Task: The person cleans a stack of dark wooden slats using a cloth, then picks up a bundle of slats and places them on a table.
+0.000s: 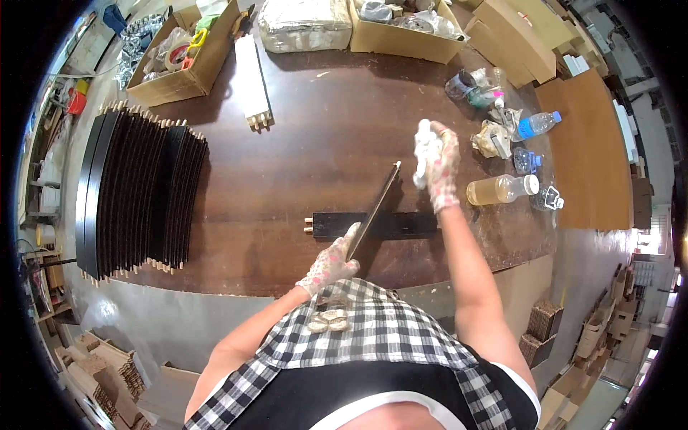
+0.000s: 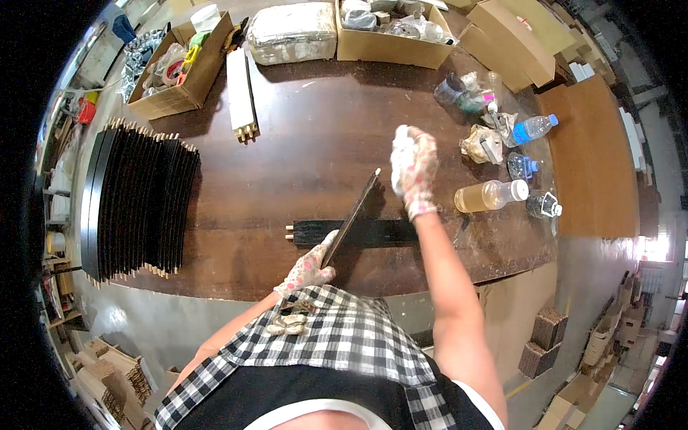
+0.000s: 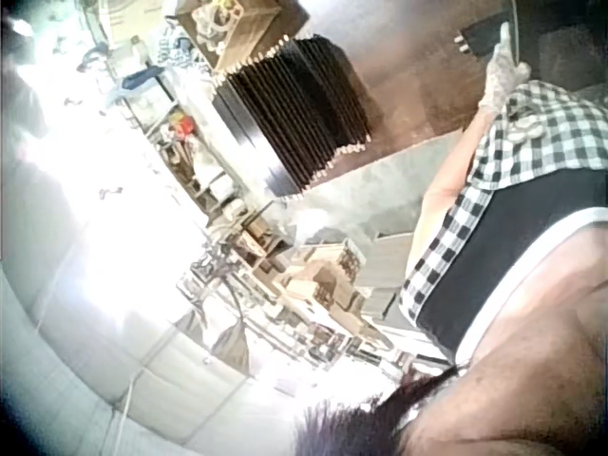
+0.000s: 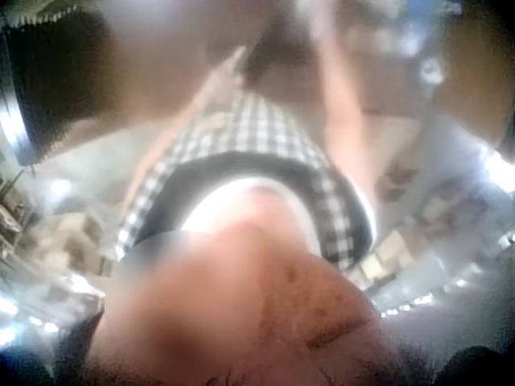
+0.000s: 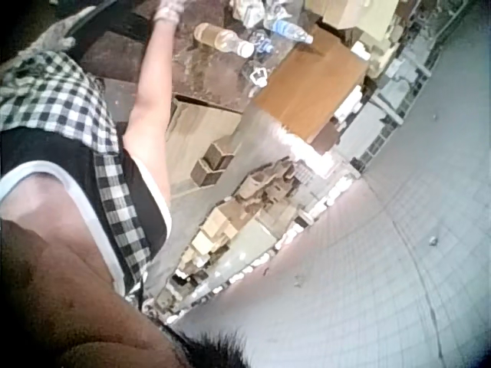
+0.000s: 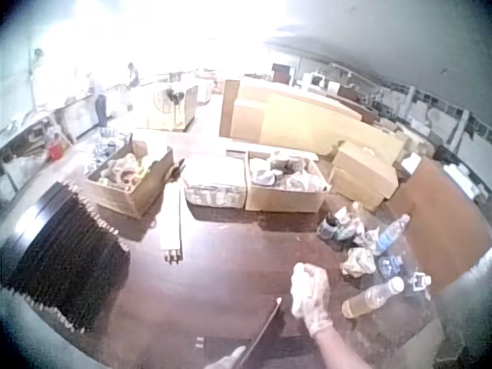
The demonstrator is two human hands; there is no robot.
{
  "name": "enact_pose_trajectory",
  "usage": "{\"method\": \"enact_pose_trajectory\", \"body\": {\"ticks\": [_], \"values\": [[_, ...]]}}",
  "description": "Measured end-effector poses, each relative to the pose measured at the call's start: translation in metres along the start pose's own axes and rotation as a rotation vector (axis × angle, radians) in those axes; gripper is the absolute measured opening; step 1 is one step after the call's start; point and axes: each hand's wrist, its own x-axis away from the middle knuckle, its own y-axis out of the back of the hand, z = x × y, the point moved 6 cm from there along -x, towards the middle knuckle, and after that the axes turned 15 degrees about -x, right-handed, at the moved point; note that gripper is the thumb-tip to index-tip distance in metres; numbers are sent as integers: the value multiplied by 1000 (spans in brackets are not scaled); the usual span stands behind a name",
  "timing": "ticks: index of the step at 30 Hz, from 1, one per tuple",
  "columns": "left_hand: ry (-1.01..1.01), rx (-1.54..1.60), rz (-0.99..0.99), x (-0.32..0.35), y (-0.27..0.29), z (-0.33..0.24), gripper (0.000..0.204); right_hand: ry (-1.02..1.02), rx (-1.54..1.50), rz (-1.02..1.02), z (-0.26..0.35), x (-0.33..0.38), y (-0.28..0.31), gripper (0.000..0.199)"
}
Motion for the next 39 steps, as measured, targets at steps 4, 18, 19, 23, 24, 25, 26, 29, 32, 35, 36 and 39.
{"method": "enact_pose_trajectory", "body": {"ticks": [4,18,19,23,24,25,26,29,32,35,36,39], "values": [[0,-21,-7,-1,2,1,83,731,1243,449,-21,110,-102,21],[143,-275,-513,51,133,1,72,198,313,180,-27,60,-2,29],[243,-354,-558,66,151,11,73,145,287,150,-23,77,-20,29],[498,-667,-758,128,209,42,78,74,216,182,-18,92,-22,30],[553,-750,-785,142,222,52,79,46,212,178,-15,92,-21,30],[631,-887,-816,151,233,65,74,126,218,188,-9,91,-21,29],[714,-1028,-840,158,241,77,69,163,249,183,-5,90,-21,29],[846,-1306,-766,162,250,105,47,143,241,159,-2,99,-20,28],[932,-1357,-732,163,252,121,50,146,300,167,2,112,-10,28],[574,-1177,-989,155,236,93,49,129,298,74,21,120,-1,29],[331,-1000,-1034,136,223,79,50,194,375,26,39,125,1,29],[-92,-750,-755,75,145,38,69,131,389,-86,43,126,10,25]]}}
